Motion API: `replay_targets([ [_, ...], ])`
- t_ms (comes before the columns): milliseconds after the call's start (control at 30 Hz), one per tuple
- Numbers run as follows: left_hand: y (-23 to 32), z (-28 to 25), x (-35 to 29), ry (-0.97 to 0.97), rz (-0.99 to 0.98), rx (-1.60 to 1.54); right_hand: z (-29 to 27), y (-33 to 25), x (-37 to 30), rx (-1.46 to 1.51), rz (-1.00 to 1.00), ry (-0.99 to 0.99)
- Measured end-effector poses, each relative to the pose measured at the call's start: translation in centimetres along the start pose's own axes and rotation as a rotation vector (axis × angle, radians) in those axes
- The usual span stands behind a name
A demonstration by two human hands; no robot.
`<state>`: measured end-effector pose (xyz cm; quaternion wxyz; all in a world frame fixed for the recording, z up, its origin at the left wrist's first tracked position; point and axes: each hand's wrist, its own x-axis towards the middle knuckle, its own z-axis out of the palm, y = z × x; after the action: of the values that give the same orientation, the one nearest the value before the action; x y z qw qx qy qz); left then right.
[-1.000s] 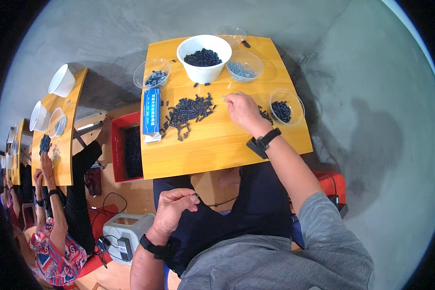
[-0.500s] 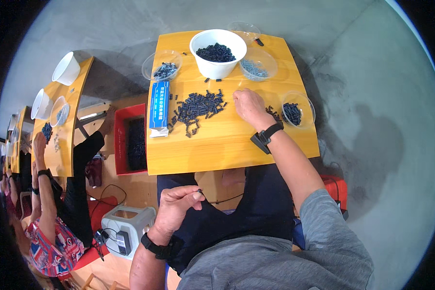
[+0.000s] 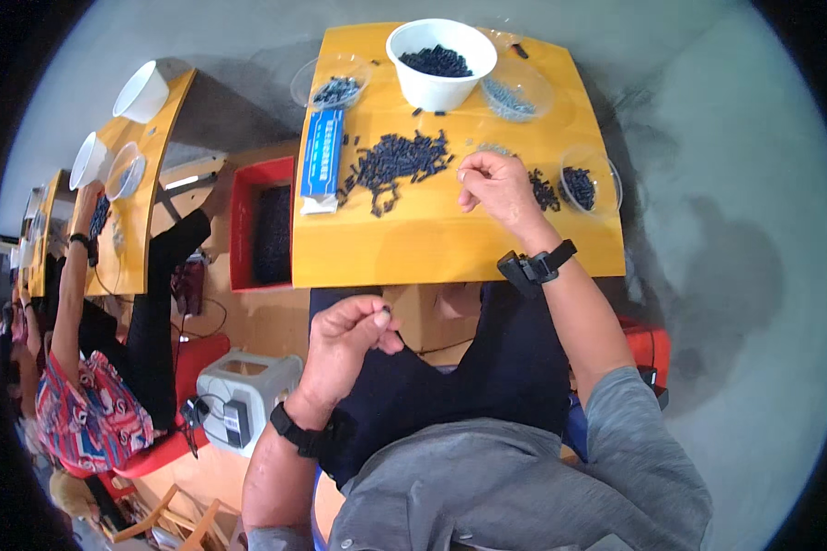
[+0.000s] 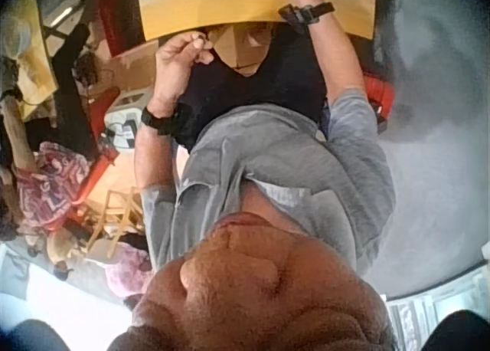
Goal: Sorting small black plastic components at a workstation.
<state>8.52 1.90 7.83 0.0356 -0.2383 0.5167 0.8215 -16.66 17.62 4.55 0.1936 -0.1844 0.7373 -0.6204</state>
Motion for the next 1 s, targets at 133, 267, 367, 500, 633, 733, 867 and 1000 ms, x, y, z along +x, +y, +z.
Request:
replay_targets([
  [133, 0.0, -0.1, 0.1, 0.001, 0.067, -0.012, 1.4, -1.0, -1.9, 0.067, 0.036, -0.063],
  [267, -0.1, -0.2, 0.1, 0.009, 0.092, 0.007, 3.1, -1.1, -3.6, 0.303, 0.109, -0.127],
  [367, -0.4, -0.2, 0.0, 0.011, 0.071, 0.003, 3.3, -0.9, -4.5, 0.416, 0.131, -0.203],
  [500, -0.5, 0.0, 0.0, 0.013, 0.062, 0.016, 3.6, -1.0, -5.5, 0.636, 0.125, -0.259],
  [633, -0.5, -0.1, 0.0, 0.015, 0.052, 0.024, 3.7, -1.0, -5.9, 0.658, 0.135, -0.32],
  [733, -0.4, -0.1, -0.1, 0.025, 0.058, 0.016, 3.9, -1.5, -6.4, 0.693, 0.178, -0.332],
  [867, -0.2, 0.0, -0.1, 0.03, 0.086, -0.002, 4.2, -1.7, -7.1, 0.729, 0.209, -0.367],
  [1000, 0.1, 0.2, -0.1, 0.036, 0.13, 0.04, 5.2, -2.5, -8.0, 0.71, 0.199, -0.336],
])
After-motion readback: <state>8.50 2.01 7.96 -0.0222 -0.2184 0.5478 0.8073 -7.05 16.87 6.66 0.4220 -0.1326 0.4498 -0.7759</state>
